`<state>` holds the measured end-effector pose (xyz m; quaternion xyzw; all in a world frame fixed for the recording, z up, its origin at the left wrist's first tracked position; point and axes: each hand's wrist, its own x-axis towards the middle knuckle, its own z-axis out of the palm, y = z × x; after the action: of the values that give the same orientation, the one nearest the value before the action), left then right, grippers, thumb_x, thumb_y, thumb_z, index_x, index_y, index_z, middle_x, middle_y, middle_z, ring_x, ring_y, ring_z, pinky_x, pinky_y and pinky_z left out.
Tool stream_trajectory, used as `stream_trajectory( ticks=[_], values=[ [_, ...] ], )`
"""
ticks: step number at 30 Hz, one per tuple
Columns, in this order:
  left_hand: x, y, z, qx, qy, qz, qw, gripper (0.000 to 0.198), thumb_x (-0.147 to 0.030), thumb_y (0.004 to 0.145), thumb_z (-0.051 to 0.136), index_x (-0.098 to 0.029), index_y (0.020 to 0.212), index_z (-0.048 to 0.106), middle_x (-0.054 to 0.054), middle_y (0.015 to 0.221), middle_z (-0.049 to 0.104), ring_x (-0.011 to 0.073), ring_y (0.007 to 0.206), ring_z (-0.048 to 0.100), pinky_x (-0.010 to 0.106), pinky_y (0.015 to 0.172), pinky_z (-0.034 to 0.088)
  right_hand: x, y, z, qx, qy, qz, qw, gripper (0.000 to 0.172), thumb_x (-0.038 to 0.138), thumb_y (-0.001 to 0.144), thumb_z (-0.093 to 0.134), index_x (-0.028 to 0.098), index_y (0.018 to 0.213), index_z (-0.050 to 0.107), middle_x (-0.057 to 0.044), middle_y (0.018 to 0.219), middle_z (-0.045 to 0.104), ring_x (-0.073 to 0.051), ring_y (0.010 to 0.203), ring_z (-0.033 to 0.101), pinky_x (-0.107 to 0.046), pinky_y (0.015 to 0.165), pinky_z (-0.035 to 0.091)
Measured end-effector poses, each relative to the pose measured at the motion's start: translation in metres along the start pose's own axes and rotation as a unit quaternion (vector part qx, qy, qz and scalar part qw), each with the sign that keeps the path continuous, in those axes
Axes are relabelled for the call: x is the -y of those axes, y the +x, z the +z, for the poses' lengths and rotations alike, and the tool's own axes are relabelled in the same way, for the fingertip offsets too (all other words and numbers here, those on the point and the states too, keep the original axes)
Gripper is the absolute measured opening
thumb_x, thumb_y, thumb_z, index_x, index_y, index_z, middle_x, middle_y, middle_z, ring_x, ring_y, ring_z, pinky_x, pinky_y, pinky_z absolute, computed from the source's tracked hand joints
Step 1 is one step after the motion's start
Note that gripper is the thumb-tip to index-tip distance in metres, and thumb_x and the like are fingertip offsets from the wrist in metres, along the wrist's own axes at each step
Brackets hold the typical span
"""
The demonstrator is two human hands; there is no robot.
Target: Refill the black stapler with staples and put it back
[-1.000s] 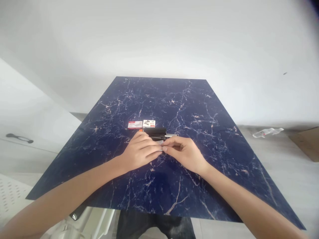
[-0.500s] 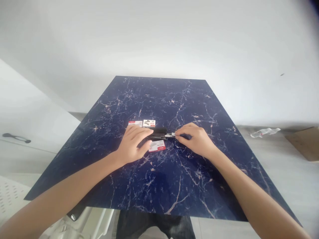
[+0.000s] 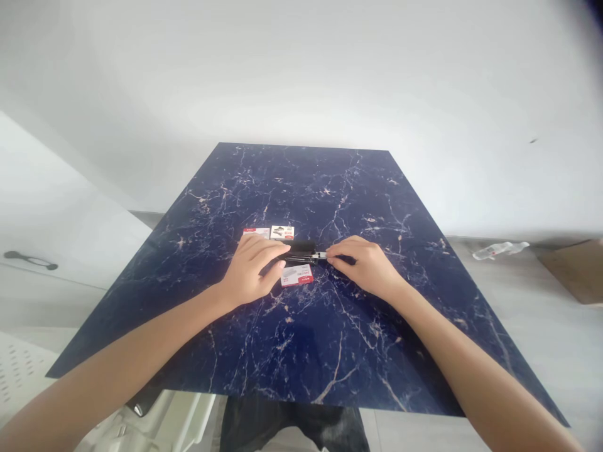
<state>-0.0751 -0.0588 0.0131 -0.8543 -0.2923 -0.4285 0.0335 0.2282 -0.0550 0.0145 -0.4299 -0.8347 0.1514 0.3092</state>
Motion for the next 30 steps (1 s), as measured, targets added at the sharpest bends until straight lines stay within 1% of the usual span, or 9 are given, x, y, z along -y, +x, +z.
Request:
stream_trajectory(
  ticks=[5,8,10,13,14,16,20,24,30],
  values=[
    [0.0,0.0,0.002,0.007,-0.002,-0.005,1.0,0.029,-0.017,0.096,0.063,-0.025,0.124,0.064,0.006,0.111,0.078,0.023,0.099,0.071,0.044,0.095,0.052,0.0,-0.001,0.002,0.014,-0.002,0.002,1.0,0.018,0.024,0.099,0.063,0.027,0.103,0.08,-0.003,0.107,0.082,-0.025,0.102,0.074,-0.044,0.095,0.059],
    [0.005,0.003,-0.003,0.011,0.016,0.013,1.0,0.027,-0.016,0.094,0.065,-0.025,0.119,0.068,0.005,0.11,0.078,0.0229,0.099,0.072,0.045,0.096,0.052,0.003,-0.001,-0.001,0.018,-0.018,-0.002,1.0,0.017,0.025,0.098,0.063,0.026,0.101,0.079,-0.004,0.113,0.08,-0.025,0.107,0.073,-0.042,0.097,0.058],
    [0.015,0.006,-0.012,0.029,0.042,0.044,0.998,0.025,-0.019,0.091,0.069,-0.026,0.115,0.071,0.004,0.111,0.079,0.0239,0.1,0.071,0.045,0.095,0.052,0.007,-0.001,-0.007,0.011,-0.044,0.023,0.999,0.014,0.026,0.097,0.063,0.025,0.099,0.077,-0.004,0.111,0.08,-0.025,0.1,0.074,-0.039,0.088,0.058],
    [0.04,0.008,-0.029,0.106,0.059,0.085,0.989,0.028,-0.027,0.089,0.074,-0.029,0.117,0.075,0.004,0.109,0.08,0.0263,0.103,0.07,0.045,0.093,0.053,0.014,-0.003,-0.013,0.0,-0.116,0.099,0.988,0.013,0.025,0.096,0.059,0.025,0.095,0.072,-0.002,0.087,0.078,-0.021,0.071,0.07,-0.033,0.065,0.05],
    [0.048,0.008,-0.034,0.131,0.058,0.082,0.986,0.029,-0.03,0.089,0.075,-0.03,0.118,0.075,0.004,0.109,0.08,0.0273,0.104,0.069,0.046,0.093,0.053,0.017,-0.004,-0.014,0.001,-0.139,0.115,0.984,0.013,0.024,0.096,0.058,0.025,0.094,0.07,-0.001,0.079,0.076,-0.02,0.063,0.067,-0.032,0.061,0.046],
    [0.062,0.006,-0.04,0.177,0.051,0.049,0.982,0.035,-0.035,0.087,0.076,-0.029,0.122,0.076,0.007,0.11,0.079,0.0293,0.106,0.068,0.047,0.094,0.054,0.022,-0.005,-0.012,0.008,-0.166,0.123,0.978,0.011,0.023,0.095,0.056,0.024,0.093,0.067,0.0,0.072,0.072,-0.019,0.056,0.063,-0.031,0.057,0.039],
    [0.072,-0.002,-0.035,0.245,0.044,-0.018,0.968,0.042,-0.04,0.089,0.074,-0.025,0.128,0.075,0.011,0.112,0.076,0.0294,0.104,0.068,0.046,0.093,0.056,0.034,-0.008,0.001,0.013,-0.179,0.123,0.976,0.008,0.023,0.094,0.054,0.024,0.095,0.062,0.0,0.07,0.071,-0.019,0.054,0.06,-0.031,0.056,0.033],
    [0.067,-0.005,-0.024,0.242,0.022,-0.056,0.968,0.041,-0.033,0.088,0.072,-0.027,0.129,0.074,0.009,0.112,0.076,0.029,0.104,0.069,0.047,0.096,0.054,0.046,-0.01,0.016,0.033,-0.175,0.103,0.979,0.012,0.023,0.096,0.048,0.021,0.102,0.058,-0.001,0.067,0.067,-0.018,0.052,0.056,-0.03,0.053,0.03],
    [0.066,-0.001,-0.021,0.236,-0.024,-0.07,0.969,0.039,-0.033,0.09,0.074,-0.027,0.128,0.074,0.009,0.122,0.075,0.0294,0.116,0.064,0.051,0.104,0.05,0.058,-0.01,0.031,0.03,-0.194,0.088,0.977,0.017,0.022,0.093,0.048,0.019,0.109,0.054,-0.006,0.077,0.07,-0.023,0.065,0.063,-0.031,0.055,0.032]
  ],
)
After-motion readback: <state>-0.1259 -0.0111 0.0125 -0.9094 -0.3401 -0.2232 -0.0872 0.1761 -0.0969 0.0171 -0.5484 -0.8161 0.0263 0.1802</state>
